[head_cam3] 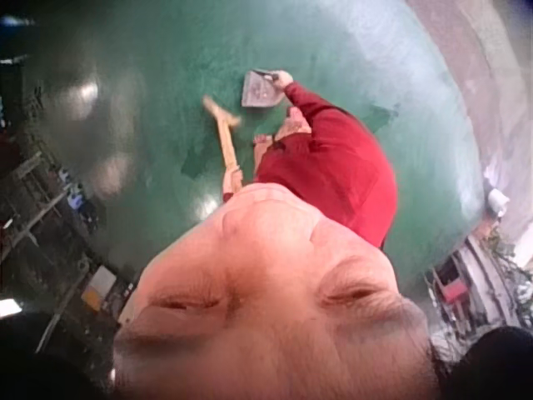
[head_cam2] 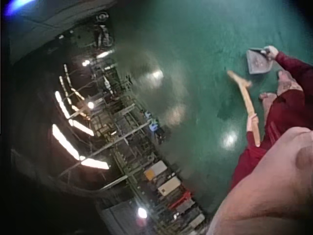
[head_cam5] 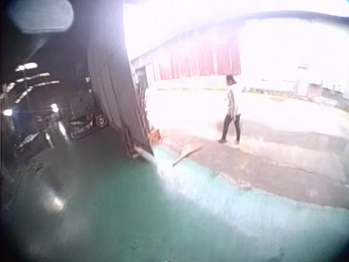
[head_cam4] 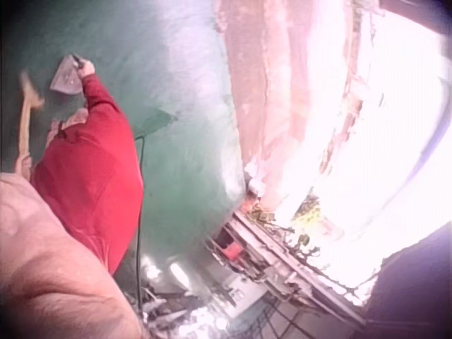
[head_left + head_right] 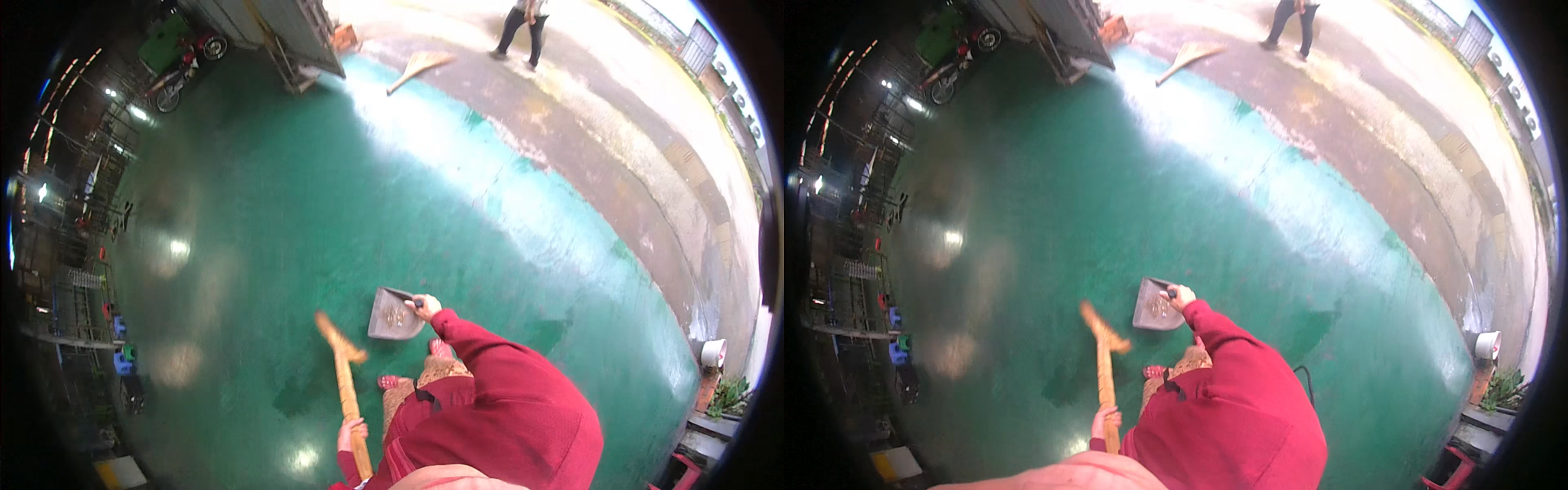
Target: The person sweeps a green-painted floor with a broom, gathering debris into a dustpan. They then switch to a different broom and continue sweeping the same area, moving toward a white bucket.
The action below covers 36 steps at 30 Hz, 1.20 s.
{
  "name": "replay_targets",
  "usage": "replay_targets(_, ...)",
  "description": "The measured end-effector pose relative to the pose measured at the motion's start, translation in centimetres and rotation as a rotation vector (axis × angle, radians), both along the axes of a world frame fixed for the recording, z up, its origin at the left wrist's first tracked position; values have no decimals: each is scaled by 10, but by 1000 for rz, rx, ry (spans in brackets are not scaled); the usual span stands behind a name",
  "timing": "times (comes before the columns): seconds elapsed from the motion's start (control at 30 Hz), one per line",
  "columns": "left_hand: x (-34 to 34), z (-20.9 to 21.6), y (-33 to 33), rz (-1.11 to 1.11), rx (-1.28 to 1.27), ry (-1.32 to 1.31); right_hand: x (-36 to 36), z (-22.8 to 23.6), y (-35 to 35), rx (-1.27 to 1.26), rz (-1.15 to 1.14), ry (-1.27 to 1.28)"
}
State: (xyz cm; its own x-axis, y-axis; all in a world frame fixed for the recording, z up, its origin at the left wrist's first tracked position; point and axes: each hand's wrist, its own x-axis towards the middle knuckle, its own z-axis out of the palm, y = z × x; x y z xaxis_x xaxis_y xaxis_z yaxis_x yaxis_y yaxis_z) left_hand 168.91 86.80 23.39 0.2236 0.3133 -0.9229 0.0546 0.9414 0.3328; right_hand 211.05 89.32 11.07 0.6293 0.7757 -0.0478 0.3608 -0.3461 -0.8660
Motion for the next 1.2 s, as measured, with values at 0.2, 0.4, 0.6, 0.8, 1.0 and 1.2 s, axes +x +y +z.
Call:
replay_targets(0.2, 33, -1, 80, 640, -409, -508, 107, 54, -90, -203, -332, 99)
replay_targets(0.4, 2, -93, 158, 785, -133, -379, 164, 69, -132, 48, -671, 403)
replay_targets(0.6, 120, -146, 218, 622, -233, -215, 231, 54, -171, 185, -1079, 444)
replay_targets(0.8, 335, -168, 313, 286, -421, -333, 304, 85, -165, 261, -1541, 395)
replay_targets(1.0, 587, -140, 414, 69, -609, -582, 400, 87, -161, 410, -1923, 364)
replay_targets(1.2, 799, -53, 450, 313, -671, -773, 491, 75, -202, 578, -2185, 332)
